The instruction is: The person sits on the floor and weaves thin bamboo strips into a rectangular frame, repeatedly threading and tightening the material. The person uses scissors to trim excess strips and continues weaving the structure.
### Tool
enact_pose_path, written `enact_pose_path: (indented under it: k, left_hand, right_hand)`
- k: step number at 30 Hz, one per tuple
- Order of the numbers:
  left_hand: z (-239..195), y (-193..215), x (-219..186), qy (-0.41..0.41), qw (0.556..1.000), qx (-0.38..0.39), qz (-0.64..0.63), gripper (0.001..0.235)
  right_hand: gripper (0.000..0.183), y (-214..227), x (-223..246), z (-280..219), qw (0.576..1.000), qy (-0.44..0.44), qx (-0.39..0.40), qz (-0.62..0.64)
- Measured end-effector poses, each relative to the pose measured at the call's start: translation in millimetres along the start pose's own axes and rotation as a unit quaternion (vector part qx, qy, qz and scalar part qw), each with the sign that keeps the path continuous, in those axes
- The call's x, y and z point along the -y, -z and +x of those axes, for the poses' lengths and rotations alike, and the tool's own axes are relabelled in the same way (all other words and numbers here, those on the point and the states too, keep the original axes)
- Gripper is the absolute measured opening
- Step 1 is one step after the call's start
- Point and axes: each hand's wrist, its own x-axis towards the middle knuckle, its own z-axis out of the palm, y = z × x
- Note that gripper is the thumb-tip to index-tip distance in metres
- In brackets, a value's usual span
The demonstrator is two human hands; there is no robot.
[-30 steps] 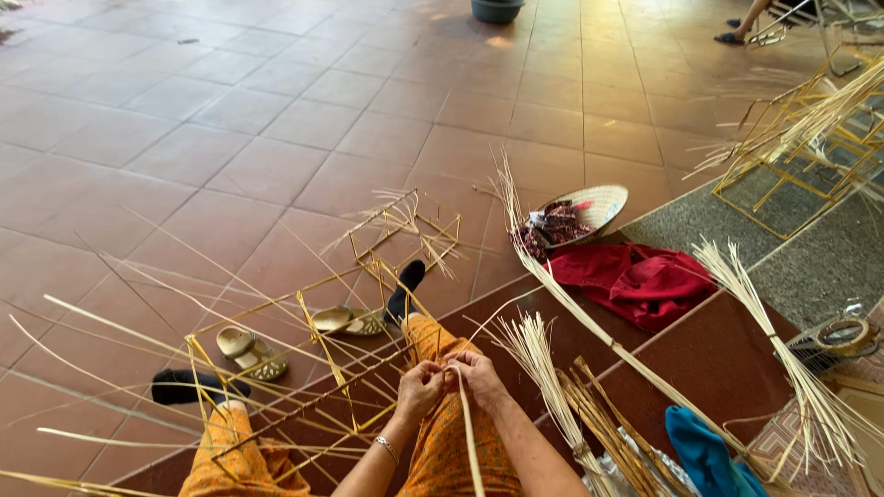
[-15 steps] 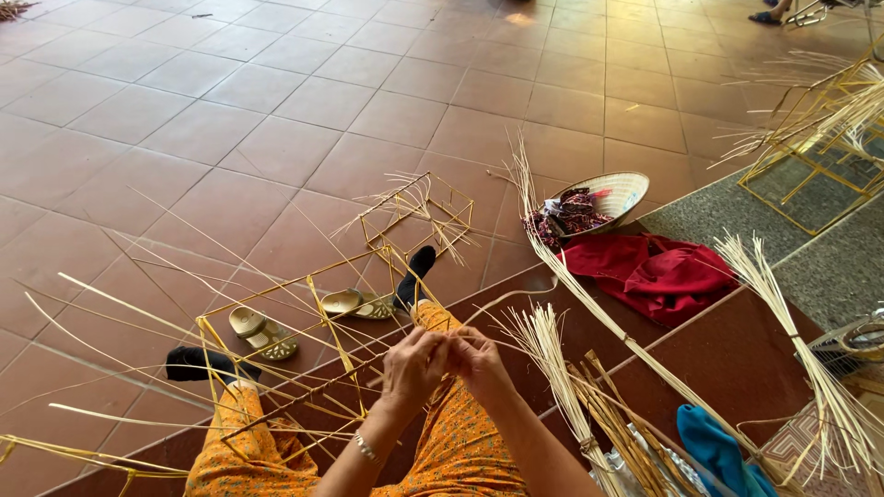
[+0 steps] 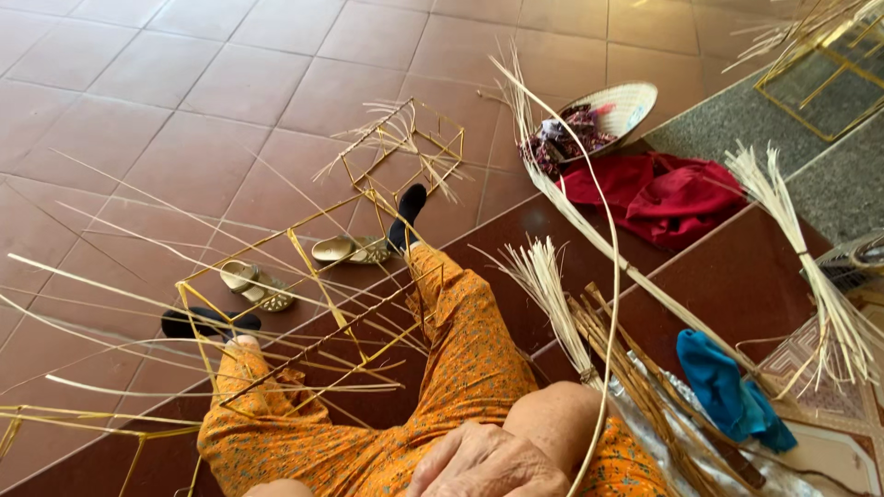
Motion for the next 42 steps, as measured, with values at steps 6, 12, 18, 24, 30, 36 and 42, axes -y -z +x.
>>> enact_pose_path:
  k: [6,12,18,24,30,36,42]
  left_hand:
    - [-30.0,15.0,5.5,0.036,0.999,0.028,-0.018,0.020]
    - [-40.6,9.1,24.5,0.068,0.997,0.033,-0.035,0.024]
    - [-47.8,-16.6,25.5,0.150,0.987,0.030,-0.052,0.028]
    - [-24.7,-59.4,15.0,0.199,0.977,-0.032,-0.073,0.034]
    - [0.3,-70.7,39.8,0.085,0.987,0.020,-0.138,0.035]
    - [3.8,-74.9,41.0,0.095,0.988,0.031,-0.118,0.031]
    - [-5.5,-73.4,24.9,0.117,0.992,0.008,-0.040,0.023]
  right_hand:
    - [0.023,-6.9,-4.9,-5.8,0.997,0.033,-0.007,-0.069]
    - [0.010,5.4,23.7,20.2,0.975,0.053,-0.162,-0.140]
    - [0.006,0.5,12.4,5.1,0.901,-0.003,-0.398,-0.175]
    - [0.008,30.0,-10.2,-32.4,0.835,-0.051,-0.485,-0.254]
    - [0.014,67.2,-39.5,-80.1,0.784,-0.109,-0.517,-0.326]
    - [0.017,95.1,-46.8,-125.5,0.711,-0.171,-0.563,-0.386]
    - [0.014,127.5,9.7,-186.8,0.579,-0.372,-0.578,-0.438]
